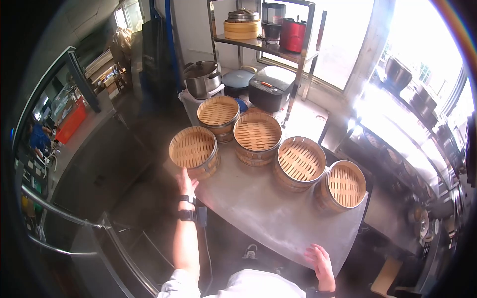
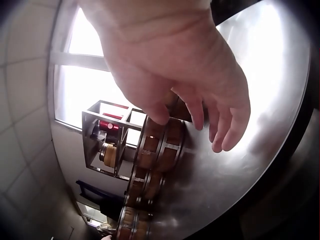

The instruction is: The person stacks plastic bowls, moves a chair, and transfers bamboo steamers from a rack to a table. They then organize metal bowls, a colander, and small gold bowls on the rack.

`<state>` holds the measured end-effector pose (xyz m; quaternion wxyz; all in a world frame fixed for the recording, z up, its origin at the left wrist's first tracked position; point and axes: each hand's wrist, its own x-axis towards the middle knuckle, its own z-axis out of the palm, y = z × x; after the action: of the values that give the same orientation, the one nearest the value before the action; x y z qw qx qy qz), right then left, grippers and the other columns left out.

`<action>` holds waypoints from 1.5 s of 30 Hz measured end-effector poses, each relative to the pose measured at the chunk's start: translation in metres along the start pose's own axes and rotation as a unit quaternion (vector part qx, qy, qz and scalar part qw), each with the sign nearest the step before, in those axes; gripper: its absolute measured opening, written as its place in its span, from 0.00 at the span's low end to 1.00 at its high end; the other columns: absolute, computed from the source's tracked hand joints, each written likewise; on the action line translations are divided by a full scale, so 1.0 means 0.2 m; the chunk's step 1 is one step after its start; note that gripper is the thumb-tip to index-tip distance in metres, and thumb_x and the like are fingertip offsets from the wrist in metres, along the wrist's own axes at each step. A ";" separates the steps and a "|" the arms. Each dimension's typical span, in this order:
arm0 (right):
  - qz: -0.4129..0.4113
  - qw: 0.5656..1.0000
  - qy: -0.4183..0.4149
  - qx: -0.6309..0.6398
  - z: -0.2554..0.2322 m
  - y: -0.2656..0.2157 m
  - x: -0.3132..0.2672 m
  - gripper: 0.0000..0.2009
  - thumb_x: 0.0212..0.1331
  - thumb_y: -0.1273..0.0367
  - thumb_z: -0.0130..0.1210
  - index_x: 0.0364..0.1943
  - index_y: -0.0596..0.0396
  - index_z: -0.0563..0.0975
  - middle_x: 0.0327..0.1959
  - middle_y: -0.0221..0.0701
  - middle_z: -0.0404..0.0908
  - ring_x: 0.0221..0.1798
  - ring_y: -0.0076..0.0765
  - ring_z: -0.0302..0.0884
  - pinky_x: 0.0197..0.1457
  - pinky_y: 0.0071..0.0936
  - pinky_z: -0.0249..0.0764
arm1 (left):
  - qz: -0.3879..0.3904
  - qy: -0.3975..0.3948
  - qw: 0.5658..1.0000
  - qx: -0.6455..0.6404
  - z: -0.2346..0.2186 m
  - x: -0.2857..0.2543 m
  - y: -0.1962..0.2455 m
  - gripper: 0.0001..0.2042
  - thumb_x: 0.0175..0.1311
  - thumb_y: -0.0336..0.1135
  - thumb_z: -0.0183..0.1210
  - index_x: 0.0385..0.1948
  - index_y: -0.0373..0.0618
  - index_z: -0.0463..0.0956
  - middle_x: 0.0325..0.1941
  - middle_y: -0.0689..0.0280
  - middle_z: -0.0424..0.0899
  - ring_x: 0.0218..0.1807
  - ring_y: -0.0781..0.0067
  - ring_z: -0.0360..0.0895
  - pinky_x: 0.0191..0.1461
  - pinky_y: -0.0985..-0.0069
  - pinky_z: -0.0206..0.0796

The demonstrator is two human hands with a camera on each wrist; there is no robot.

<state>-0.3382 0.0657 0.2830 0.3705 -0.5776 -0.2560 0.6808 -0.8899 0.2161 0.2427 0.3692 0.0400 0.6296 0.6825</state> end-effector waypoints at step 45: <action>-0.037 0.913 0.312 0.261 -3.09 0.26 -0.67 0.15 0.68 0.63 0.52 0.49 0.60 0.74 0.44 0.40 0.81 0.44 0.36 0.81 0.47 0.32 0.78 | 0.156 -0.553 0.685 0.448 1.91 -3.11 -2.08 0.11 0.65 0.38 0.56 0.36 0.40 0.82 0.27 0.61 0.85 0.31 0.71 0.83 0.39 0.74 0.74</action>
<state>0.2616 -0.1218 0.1972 0.5939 -0.6335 0.0387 0.4945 -0.0524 0.1604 0.2054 0.4766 0.6686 0.5264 0.2209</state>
